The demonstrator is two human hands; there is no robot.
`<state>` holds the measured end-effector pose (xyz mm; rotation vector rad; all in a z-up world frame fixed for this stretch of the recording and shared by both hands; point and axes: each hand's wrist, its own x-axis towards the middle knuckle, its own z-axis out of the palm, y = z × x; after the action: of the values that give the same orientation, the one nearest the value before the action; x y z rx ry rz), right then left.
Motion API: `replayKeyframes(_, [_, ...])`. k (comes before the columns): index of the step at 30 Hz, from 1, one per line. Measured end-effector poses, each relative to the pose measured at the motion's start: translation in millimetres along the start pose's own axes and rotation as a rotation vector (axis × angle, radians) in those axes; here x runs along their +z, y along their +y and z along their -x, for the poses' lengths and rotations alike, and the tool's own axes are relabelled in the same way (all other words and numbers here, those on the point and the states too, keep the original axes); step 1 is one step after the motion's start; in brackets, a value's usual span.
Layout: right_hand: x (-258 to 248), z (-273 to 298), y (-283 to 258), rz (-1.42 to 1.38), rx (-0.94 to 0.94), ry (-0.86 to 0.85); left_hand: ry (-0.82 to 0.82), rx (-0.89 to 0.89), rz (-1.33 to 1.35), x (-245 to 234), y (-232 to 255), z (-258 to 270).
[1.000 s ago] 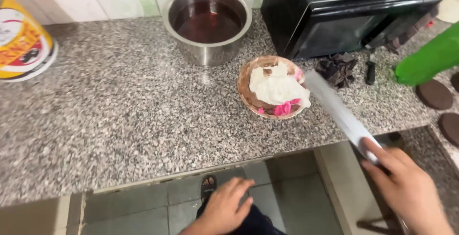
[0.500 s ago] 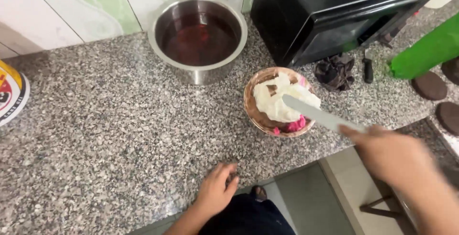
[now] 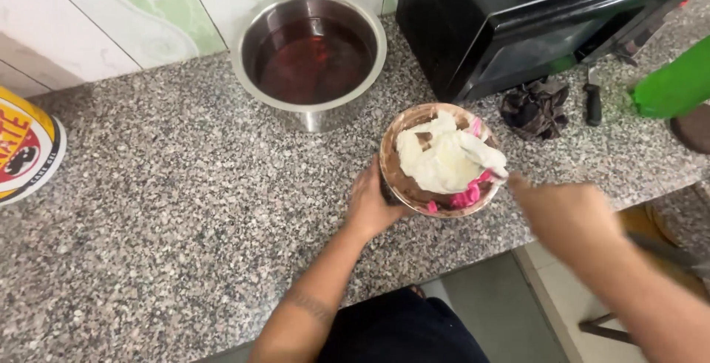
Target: The person mixes white and pink cream in a metal bowl using a spatula, repeatedly folding and stirring the mixture until it becomes a uniform pink frosting. Chocolate cake layers and a bowl of dark filling sit on the counter nearby.
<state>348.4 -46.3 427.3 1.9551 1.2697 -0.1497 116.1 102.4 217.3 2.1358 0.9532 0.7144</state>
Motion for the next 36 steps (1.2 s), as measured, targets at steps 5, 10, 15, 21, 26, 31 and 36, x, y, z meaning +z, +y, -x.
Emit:
replayKeyframes(5, [37,-8,37,-0.527,0.249,-0.141,-0.128,-0.025,-0.035,3,8,-22])
replayKeyframes(10, [32,14,6,0.023,-0.097,-0.129,-0.123,-0.032,-0.047,3,19,-31])
replayKeyframes(15, [37,2,-36,-0.123,-0.272,0.04,-0.187,-0.041,-0.117,7,10,-37])
replayKeyframes(21, [28,10,-28,-0.721,-0.049,-0.083,-0.204,-0.025,-0.166,8,10,-34])
replayKeyframes(26, [85,-7,12,-1.285,0.07,-0.317,-0.276,-0.087,-0.175,0,21,-34])
replayKeyframes(31, [122,-2,71,-1.453,-0.038,0.168,-0.292,-0.139,-0.166,4,19,-31])
replayKeyframes(36, [76,16,2,-0.598,-0.175,0.628,-0.287,-0.13,-0.162,6,16,-32])
